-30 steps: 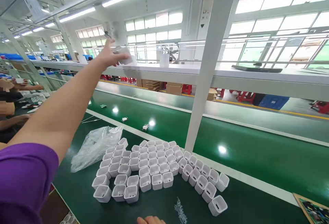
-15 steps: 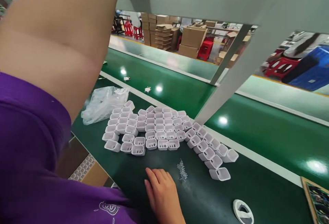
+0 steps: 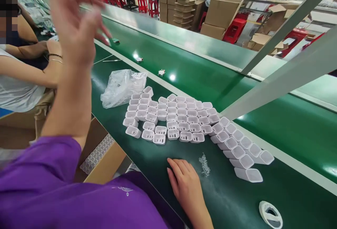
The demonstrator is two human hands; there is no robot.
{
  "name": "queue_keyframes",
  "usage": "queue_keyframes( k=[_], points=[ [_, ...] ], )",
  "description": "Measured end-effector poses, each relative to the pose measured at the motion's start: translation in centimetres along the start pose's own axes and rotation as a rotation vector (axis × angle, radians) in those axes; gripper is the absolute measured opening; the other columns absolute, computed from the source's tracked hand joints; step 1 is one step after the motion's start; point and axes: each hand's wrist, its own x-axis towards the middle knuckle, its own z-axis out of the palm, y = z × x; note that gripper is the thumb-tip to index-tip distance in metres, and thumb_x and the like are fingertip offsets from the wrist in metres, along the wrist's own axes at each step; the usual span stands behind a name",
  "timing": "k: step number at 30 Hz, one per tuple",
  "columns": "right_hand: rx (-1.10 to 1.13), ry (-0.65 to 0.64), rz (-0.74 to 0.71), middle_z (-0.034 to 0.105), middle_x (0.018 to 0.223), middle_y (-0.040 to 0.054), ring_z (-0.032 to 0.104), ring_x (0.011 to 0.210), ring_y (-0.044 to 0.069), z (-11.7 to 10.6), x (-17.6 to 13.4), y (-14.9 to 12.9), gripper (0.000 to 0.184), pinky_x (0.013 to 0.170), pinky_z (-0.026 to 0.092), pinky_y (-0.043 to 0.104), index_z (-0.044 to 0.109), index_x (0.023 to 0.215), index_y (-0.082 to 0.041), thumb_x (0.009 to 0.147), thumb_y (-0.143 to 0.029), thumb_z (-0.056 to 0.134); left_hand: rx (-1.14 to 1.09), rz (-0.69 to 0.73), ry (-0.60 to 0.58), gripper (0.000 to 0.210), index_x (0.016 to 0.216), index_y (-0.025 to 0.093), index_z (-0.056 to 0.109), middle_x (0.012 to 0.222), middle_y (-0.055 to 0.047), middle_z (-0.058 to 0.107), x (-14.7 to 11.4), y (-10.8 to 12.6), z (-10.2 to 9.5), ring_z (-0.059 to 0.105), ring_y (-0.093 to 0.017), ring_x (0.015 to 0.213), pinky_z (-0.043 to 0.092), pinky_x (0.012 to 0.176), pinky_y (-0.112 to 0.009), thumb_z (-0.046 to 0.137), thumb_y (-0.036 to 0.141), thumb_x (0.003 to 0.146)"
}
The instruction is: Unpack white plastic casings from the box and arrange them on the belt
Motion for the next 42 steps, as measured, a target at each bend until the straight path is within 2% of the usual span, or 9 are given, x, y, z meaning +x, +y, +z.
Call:
queue_keyframes(
  k=[1,2,4,8,17,22,27,33,42],
  points=[
    [0.004,-0.002,0.001,0.072,0.095,0.0076,0.07,0.084,0.019,0.1,0.0,0.0,0.026,0.075,0.06,0.034,0.064,0.114,-0.019,0.1,-0.024,0.042,-0.154,-0.166,0.083,0.045,0.124,0.028,0.032,0.104,0.012,0.056,-2.9,-0.2,1.2,0.048,0.003,0.059,0.041,0.046,-0.018,0.044,0.06,0.095],
    [0.006,-0.006,0.004,0.072,0.095,0.0074,0.07,0.084,0.019,0.1,0.1,0.1,0.026,0.074,0.06,0.033,0.064,0.113,-0.019,0.1,-0.024,0.043,-0.268,-0.322,0.04,0.048,0.118,0.025,0.037,0.097,0.011,0.058,-5.8,-0.4,2.5,0.048,0.003,0.061,0.041,0.049,-0.018,0.049,0.063,0.091],
    [0.005,-0.032,0.019,0.072,0.097,0.0072,0.069,0.085,0.019,0.1,0.2,0.1,0.025,0.074,0.059,0.033,0.064,0.113,-0.019,0.1,-0.025,0.044,-0.383,-0.517,0.137,0.053,0.108,0.022,0.043,0.082,0.01,0.057,-10.5,-1.0,5.4,0.044,0.002,0.058,0.037,0.052,-0.018,0.051,0.069,0.086],
    [0.029,-0.073,0.068,0.071,0.099,0.0068,0.068,0.087,0.018,0.0,0.6,0.0,0.022,0.077,0.058,0.031,0.065,0.111,-0.02,0.099,-0.026,0.047,-0.537,-0.602,0.294,0.053,0.097,0.025,0.052,0.075,0.005,0.059,-14.9,-2.0,9.5,0.048,-0.006,0.058,0.039,0.053,-0.025,0.051,0.075,0.08],
    [0.018,-0.089,0.114,0.072,0.094,0.0051,0.069,0.082,0.018,0.4,1.4,0.3,0.018,0.07,0.058,0.03,0.065,0.108,-0.023,0.097,-0.024,0.051,-0.546,-0.519,0.19,0.029,0.096,0.029,0.06,0.079,0.0,0.066,-16.0,-2.8,9.9,0.062,-0.014,0.069,0.045,0.056,-0.029,0.051,0.055,0.09],
    [-0.014,-0.078,0.165,0.071,0.087,0.0045,0.069,0.074,0.016,0.6,1.5,0.2,0.018,0.064,0.056,0.027,0.066,0.108,-0.024,0.096,-0.023,0.052,-0.485,-0.483,0.09,0.025,0.096,0.022,0.06,0.076,0.0,0.067,-16.0,-2.0,10.2,0.064,-0.014,0.074,0.045,0.058,-0.027,0.052,0.045,0.093],
    [-0.081,-0.031,0.133,0.071,0.088,0.0029,0.07,0.073,0.016,0.1,2.9,-1.4,0.018,0.065,0.056,0.026,0.067,0.104,-0.024,0.093,-0.016,0.056,-0.391,-0.445,0.072,0.022,0.089,0.032,0.06,0.08,-0.001,0.067,-15.8,-1.9,10.2,0.066,-0.02,0.072,0.046,0.052,-0.034,0.046,0.047,0.093],
    [-0.134,-0.067,-0.045,0.069,0.1,0.0052,0.067,0.084,0.018,-0.1,9.4,-2.7,0.029,0.075,0.054,0.031,0.065,0.112,-0.025,0.089,-0.008,0.06,-0.341,-0.337,0.032,0.018,0.088,0.027,0.058,0.07,0.001,0.064,-15.8,-2.1,10.3,0.058,-0.015,0.059,0.041,0.049,-0.031,0.043,0.033,0.096],
    [-0.282,-0.227,-0.192,0.059,0.126,0.0107,0.056,0.109,0.03,4.5,19.7,-2.9,0.01,0.087,0.049,0.049,0.07,0.096,-0.022,0.091,-0.023,0.062,-0.348,-0.266,0.044,0.015,0.082,0.025,0.054,0.065,0.003,0.062,-15.7,-2.2,10.4,0.056,-0.011,0.052,0.038,0.046,-0.029,0.045,0.024,0.095]
  ],
)
